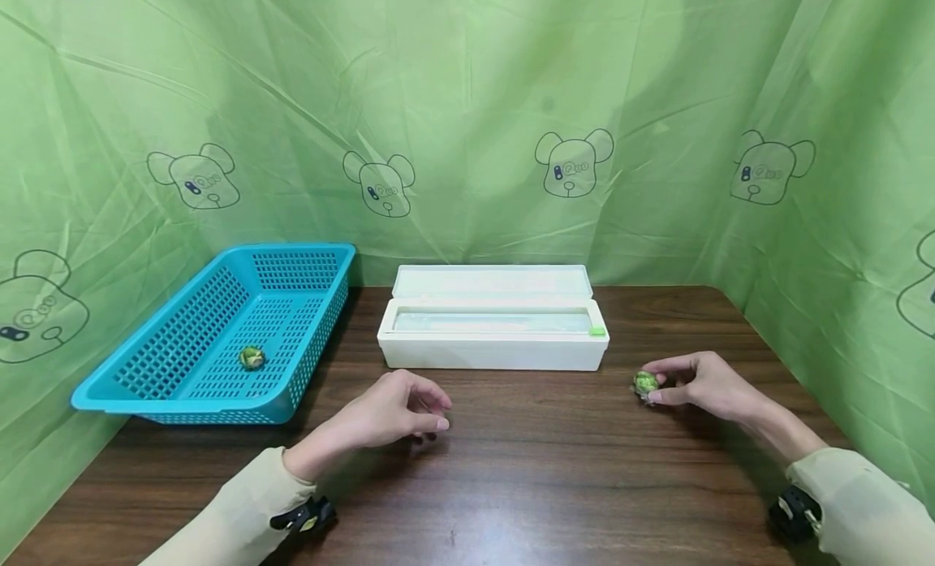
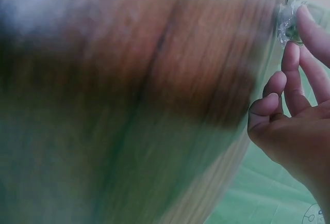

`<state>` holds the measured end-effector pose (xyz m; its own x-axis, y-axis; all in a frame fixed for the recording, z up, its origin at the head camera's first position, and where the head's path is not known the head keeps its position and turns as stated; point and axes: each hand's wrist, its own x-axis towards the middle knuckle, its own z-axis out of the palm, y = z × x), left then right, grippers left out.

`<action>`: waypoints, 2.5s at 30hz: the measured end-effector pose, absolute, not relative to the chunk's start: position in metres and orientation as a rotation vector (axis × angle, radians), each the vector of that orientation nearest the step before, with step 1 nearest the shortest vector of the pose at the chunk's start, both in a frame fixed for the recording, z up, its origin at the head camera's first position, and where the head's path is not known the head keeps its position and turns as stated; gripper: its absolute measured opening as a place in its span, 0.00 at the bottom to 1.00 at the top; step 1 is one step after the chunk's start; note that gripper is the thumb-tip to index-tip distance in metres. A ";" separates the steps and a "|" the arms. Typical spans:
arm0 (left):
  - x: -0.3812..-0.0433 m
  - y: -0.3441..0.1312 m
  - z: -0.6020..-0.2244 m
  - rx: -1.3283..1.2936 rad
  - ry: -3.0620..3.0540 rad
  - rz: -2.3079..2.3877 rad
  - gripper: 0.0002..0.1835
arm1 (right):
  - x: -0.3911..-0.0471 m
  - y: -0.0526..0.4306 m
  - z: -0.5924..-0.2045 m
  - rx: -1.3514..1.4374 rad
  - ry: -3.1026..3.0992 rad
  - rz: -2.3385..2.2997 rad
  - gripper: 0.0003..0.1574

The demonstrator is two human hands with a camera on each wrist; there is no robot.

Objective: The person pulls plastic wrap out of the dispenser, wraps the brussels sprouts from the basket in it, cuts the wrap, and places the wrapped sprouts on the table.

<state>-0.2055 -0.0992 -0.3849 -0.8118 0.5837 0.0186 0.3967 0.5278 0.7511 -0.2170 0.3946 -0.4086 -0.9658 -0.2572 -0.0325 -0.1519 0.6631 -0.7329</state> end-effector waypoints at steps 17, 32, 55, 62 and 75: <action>-0.207 -0.099 -0.386 0.829 2.540 1.154 0.09 | -0.221 0.404 -0.410 -0.350 2.741 -1.200 0.31; -0.206 -0.099 -0.386 0.820 2.541 1.146 0.09 | -0.221 0.403 -0.412 -0.359 2.743 -1.226 0.32; -0.206 -0.098 -0.386 0.829 2.547 1.147 0.10 | -0.231 0.403 -0.409 -0.313 2.780 -1.188 0.36; -0.206 -0.098 -0.387 0.832 2.556 1.135 0.10 | -0.230 0.403 -0.410 -0.312 2.797 -1.191 0.36; -0.204 -0.099 -0.384 0.829 2.544 1.144 0.09 | -0.225 0.399 -0.399 -0.289 2.887 -1.130 0.36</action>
<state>-0.2044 -0.0986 -0.3836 -0.8132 0.5816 0.0201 0.4010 0.5350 0.7436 -0.2249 0.3987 -0.3991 -0.9824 -0.1821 0.0418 -0.1621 0.7193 -0.6755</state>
